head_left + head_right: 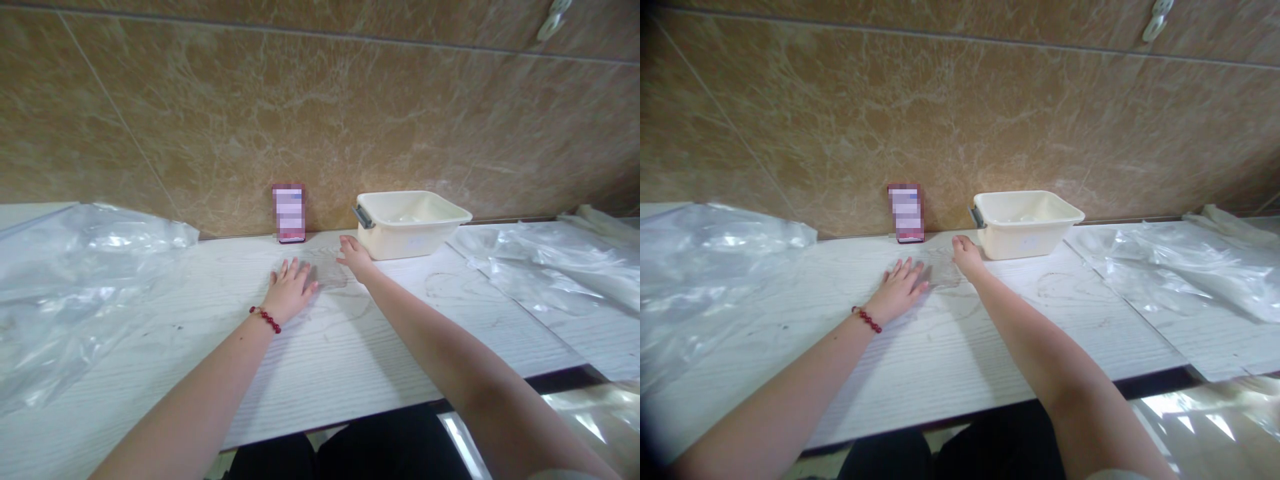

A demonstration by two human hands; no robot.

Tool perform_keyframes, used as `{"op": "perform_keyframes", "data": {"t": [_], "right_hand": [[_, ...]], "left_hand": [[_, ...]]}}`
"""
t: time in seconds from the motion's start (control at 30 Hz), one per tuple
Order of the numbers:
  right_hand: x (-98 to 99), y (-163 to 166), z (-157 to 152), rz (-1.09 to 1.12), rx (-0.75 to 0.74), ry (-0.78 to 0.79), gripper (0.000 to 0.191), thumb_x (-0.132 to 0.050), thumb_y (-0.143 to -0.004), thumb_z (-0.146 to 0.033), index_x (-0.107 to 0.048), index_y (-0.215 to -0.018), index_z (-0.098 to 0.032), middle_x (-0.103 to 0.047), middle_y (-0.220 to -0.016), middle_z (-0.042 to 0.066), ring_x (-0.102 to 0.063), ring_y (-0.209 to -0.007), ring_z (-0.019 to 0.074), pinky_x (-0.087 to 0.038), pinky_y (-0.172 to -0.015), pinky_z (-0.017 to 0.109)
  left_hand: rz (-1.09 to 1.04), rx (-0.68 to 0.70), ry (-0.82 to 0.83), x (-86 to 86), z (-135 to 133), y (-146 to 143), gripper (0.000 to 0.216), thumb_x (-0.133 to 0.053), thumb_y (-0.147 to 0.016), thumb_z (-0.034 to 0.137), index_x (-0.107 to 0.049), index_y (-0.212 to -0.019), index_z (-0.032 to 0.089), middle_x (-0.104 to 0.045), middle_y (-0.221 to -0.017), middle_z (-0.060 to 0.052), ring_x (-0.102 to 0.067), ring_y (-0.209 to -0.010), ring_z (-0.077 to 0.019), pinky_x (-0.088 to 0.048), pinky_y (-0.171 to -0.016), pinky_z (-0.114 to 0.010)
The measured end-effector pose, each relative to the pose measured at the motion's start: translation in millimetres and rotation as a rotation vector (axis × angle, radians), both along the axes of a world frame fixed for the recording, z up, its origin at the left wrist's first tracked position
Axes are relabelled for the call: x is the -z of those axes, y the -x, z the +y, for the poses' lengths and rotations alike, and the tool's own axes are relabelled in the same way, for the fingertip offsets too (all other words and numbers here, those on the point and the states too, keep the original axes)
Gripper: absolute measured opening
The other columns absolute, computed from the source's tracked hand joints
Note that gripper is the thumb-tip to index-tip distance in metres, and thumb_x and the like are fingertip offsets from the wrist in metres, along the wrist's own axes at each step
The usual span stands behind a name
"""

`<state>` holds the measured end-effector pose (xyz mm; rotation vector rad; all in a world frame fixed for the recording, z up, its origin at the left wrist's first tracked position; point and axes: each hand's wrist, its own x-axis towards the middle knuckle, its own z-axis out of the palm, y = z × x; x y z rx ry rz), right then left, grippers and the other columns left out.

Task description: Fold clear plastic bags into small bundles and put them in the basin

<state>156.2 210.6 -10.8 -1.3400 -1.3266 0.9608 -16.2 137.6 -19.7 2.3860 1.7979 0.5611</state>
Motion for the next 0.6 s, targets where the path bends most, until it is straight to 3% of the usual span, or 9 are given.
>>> {"op": "perform_keyframes", "data": {"t": [0.1,0.17,0.33,0.43,0.6], "right_hand": [[-4.8,0.1,-1.8,0.164,-0.018,0.095,0.039,-0.032,-0.076,-0.049,-0.043,-0.105,-0.026,-0.041,-0.115,0.005,-0.046,-0.096,0.016,-0.048,-0.066,0.029],[-8.4,-1.4,-2.7,0.211,-0.056,0.135,0.043,-0.026,-0.078,-0.051,-0.039,-0.109,-0.025,-0.037,-0.121,0.007,-0.045,-0.099,0.0167,-0.048,-0.067,0.029],[-12.3,-6.7,-1.4,0.172,-0.129,0.164,0.053,-0.009,-0.08,-0.053,-0.031,-0.118,-0.022,-0.033,-0.124,0.012,-0.045,-0.102,0.0185,-0.047,-0.068,0.033],[-13.0,-7.5,-1.5,0.142,-0.148,0.139,0.054,-0.005,-0.081,-0.05,-0.03,-0.119,-0.022,-0.037,-0.122,0.013,-0.047,-0.099,0.0183,-0.046,-0.068,0.035],[-11.3,-5.3,-0.9,0.181,-0.204,0.152,0.056,-0.002,-0.081,-0.05,-0.028,-0.12,-0.02,-0.036,-0.123,0.013,-0.048,-0.099,0.0165,-0.046,-0.071,0.033]], "left_hand": [[-0.354,-0.167,-0.106,2.2,13.2,8.6,0.048,-0.036,-0.078,0.038,-0.039,-0.118,0.011,-0.031,-0.128,-0.017,-0.022,-0.121,-0.0269,-0.019,-0.096,-0.045],[-0.677,-0.276,-0.139,1.3,23.3,18.0,0.047,-0.039,-0.076,0.039,-0.041,-0.115,0.014,-0.038,-0.123,-0.014,-0.029,-0.117,-0.0239,-0.021,-0.097,-0.04],[-1.478,-0.37,0.148,-8.8,36.9,40.5,0.046,-0.036,-0.075,0.042,-0.036,-0.116,0.021,-0.037,-0.122,-0.01,-0.032,-0.116,-0.0181,-0.031,-0.092,-0.032],[-1.674,-0.322,0.264,-14.2,37.7,47.4,0.054,-0.034,-0.074,0.048,-0.032,-0.119,0.02,-0.038,-0.121,-0.014,-0.035,-0.114,-0.0188,-0.036,-0.088,-0.031],[-1.791,-0.231,0.316,-16.2,38.4,49.7,0.06,-0.036,-0.071,0.052,-0.031,-0.12,0.018,-0.037,-0.12,-0.017,-0.037,-0.113,-0.0222,-0.038,-0.086,-0.033]]}}
